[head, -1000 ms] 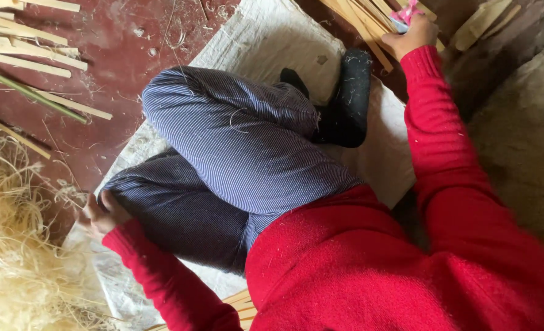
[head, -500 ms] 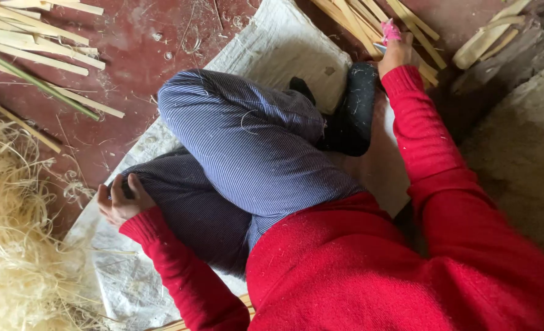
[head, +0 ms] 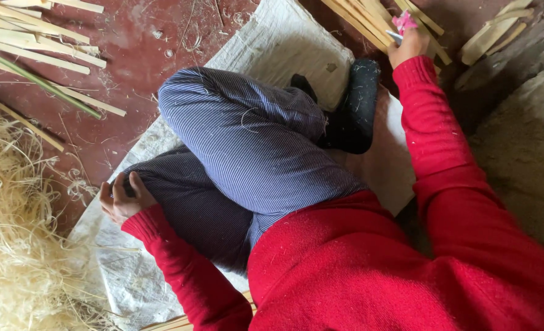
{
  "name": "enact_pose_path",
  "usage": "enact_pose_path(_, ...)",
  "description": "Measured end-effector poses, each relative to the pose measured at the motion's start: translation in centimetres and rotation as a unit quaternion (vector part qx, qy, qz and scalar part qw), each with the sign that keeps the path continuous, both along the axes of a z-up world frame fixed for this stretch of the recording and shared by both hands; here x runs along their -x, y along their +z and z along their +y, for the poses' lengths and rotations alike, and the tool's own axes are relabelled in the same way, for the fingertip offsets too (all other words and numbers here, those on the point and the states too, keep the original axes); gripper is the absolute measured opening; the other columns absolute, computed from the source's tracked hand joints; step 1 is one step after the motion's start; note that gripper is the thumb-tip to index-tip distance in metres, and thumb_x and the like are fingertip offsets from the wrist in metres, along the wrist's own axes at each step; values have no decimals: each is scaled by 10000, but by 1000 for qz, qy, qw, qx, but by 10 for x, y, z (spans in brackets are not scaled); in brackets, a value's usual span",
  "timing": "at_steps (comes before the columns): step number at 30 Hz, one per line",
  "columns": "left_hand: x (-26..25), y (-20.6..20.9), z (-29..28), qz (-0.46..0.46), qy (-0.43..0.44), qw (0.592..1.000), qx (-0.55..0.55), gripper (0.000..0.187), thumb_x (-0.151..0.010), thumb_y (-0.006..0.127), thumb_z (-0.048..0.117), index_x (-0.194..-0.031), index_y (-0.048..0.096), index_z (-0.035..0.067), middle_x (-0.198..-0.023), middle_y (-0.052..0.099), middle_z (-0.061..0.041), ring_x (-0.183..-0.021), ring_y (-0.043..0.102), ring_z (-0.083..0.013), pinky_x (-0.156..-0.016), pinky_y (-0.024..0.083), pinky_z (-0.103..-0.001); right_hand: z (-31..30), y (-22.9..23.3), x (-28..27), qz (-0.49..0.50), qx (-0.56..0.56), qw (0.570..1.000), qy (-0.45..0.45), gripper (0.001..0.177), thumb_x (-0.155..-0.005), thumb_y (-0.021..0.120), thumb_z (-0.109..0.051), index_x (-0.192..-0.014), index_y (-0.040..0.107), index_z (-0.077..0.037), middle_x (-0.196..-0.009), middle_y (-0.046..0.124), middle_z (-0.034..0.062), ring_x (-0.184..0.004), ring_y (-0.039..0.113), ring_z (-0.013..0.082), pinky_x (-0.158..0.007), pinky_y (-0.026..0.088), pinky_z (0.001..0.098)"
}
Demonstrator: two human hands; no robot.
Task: Scraping and cleaning thin wooden strips using a small knife
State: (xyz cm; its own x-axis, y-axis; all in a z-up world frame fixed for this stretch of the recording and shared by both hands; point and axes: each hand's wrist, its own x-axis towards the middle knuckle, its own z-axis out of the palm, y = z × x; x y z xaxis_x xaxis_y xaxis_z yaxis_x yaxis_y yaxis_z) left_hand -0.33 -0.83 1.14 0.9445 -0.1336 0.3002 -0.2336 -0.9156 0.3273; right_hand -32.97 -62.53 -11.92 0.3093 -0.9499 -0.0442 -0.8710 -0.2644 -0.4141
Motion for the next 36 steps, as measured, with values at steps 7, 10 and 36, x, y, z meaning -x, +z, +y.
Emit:
enact_pose_path(7, -4, -10, 9, -10, 7, 1000, 5, 242, -940, 816, 340, -1083, 845, 147, -1256, 630, -70, -1153, 588, -304, -921, 493, -521, -25, 35, 20, 81, 96, 992, 18, 287, -767, 869, -93, -1033, 773, -144, -895, 780, 189, -754, 767, 373, -642, 636, 482)
enact_pose_path(10, -7, -14, 9, -23, 1, 1000, 9, 236, -921, 862, 341, -1055, 857, 148, -1229, 650, -60, -1114, 598, -306, -896, 502, -527, -33, 18, 44, 101, 146, 984, 8, 200, -770, 856, -136, -936, 751, -97, -835, 770, 181, -706, 755, 396, -586, 608, 527)
enact_pose_path(36, -6, -13, 10, -6, -9, 1000, 18, 264, -949, 826, 326, -1099, 838, 109, -1256, 623, -97, -1157, 555, -321, -915, 499, -529, -9, -4, 23, 49, 144, 979, 138, 302, -747, 903, -41, -1022, 842, -149, -890, 802, 95, -734, 770, 264, -680, 636, 364)
